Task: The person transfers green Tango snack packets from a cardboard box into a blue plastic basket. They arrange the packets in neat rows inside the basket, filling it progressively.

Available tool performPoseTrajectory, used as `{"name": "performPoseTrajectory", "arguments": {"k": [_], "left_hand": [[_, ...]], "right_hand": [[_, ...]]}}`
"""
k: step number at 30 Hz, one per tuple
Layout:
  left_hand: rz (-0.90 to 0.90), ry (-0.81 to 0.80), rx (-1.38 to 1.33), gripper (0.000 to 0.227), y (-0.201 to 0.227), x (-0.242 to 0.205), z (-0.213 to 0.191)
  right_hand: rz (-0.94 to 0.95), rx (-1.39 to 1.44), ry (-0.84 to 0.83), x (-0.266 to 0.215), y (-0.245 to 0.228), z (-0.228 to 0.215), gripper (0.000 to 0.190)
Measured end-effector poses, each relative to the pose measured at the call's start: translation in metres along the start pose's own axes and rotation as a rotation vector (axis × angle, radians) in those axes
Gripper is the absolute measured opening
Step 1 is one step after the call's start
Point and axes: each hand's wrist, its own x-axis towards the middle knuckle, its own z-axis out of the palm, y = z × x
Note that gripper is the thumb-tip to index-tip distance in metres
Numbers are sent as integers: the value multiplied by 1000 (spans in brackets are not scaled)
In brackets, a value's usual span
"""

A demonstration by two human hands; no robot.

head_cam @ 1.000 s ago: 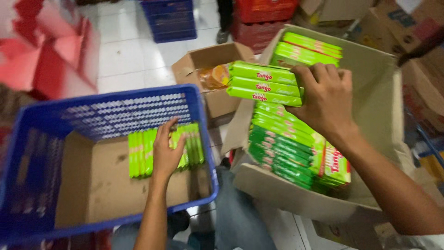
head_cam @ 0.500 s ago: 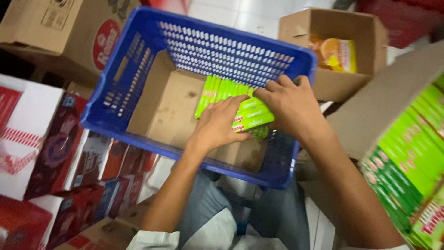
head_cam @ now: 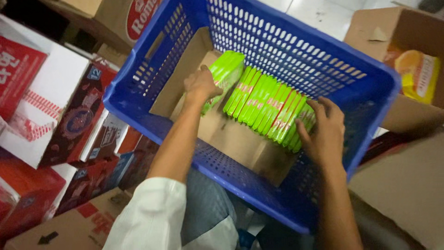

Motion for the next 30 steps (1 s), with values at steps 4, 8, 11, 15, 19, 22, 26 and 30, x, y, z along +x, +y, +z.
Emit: {"name": "performPoseTrajectory", "arguments": {"k": [4,8,11,15,19,22,26,30], "left_hand": [[-127,-39,5,70,-37,56,93],[6,-57,-96,91,-34,51,100],[47,-160,-194,82,-12,6,78],[68,-192,-286,87,0,11,86],[46,-254,-430,85,2,3,89],[-8,-271,-489,76,7,8,75],[-108,-266,-316,72,17,27,78],[-151,-266,-280,71,40,31,99]], "right_hand": [[-26,-61,-45,2,4,18,56],[19,-52,-76,13,-1,23,60],[38,-46,-88,16,-15,15,57],[91,-94,-105,22,-21,8,56],[205,-108,-167,28,-29,6,53],[174,-119,-169,34,-27,9,54],[233,-90,-203,34,-34,18,54],[295,-90,-206,38,-29,13,53]]}}
